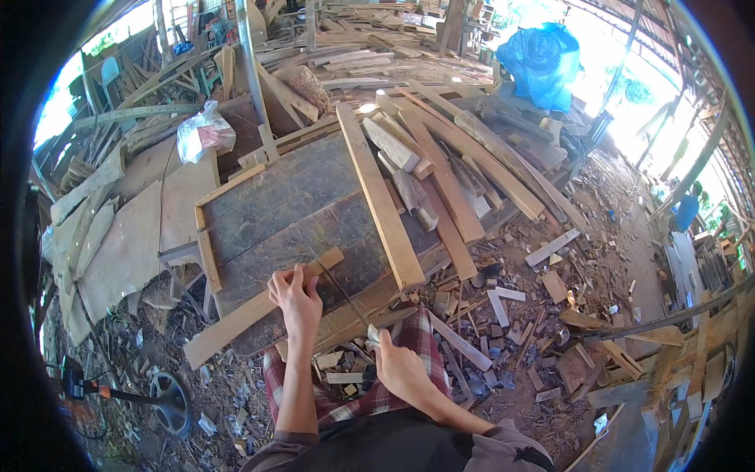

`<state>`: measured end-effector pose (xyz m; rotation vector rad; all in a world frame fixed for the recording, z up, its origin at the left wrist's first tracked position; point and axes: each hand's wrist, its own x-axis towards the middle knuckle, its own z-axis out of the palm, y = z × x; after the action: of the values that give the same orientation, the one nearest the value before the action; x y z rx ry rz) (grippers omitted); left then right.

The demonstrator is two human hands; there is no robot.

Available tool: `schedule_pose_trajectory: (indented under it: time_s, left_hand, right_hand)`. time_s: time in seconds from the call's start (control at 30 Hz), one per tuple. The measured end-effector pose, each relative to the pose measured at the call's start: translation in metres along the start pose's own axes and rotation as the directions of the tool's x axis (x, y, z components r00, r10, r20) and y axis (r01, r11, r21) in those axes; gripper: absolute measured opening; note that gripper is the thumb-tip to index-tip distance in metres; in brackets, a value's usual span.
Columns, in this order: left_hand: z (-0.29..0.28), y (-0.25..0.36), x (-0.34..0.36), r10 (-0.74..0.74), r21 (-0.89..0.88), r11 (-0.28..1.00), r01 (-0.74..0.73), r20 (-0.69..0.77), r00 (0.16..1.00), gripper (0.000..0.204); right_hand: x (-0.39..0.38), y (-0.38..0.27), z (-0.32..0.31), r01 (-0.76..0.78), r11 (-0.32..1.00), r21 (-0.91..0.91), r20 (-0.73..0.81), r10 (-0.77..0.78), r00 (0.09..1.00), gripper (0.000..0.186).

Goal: Using a hand saw to cut a small wooden board in a workshop.

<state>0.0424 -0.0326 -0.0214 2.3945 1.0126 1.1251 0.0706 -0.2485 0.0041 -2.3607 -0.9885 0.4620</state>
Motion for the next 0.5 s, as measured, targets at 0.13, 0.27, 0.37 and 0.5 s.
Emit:
schedule_pose_trajectory:
  time_s: [0.13, 0.27, 0.37, 0.5]
  left_hand:
    - [-0.002, -0.012, 0.003, -0.025, 0.013, 1.0, 0.025, -0.013, 1.0, 0.034]
    - [-0.006, -0.013, 0.002, -0.032, 0.028, 0.999, 0.034, -0.047, 0.998, 0.033]
    - [-0.008, -0.009, 0.002, 0.028, -0.001, 1.0, -0.028, -0.004, 1.0, 0.032]
    - [-0.007, -0.007, -0.001, 0.06, -0.017, 0.998, -0.06, -0.009, 0.998, 0.032]
  right_hand:
    - [0.015, -0.008, -0.002, 0.021, 0.999, -0.028, 0.054, -0.019, 0.998, 0.023]
    - [0.015, -0.018, -0.008, 0.093, 0.993, -0.078, 0.093, -0.086, 0.992, 0.022]
    - [0.031, -0.023, 0.001, 0.093, 0.988, -0.121, 0.049, -0.088, 0.995, 0.024]
    - [0.06, -0.04, 0.012, 0.065, 0.99, -0.123, 0.017, -0.063, 0.998, 0.025]
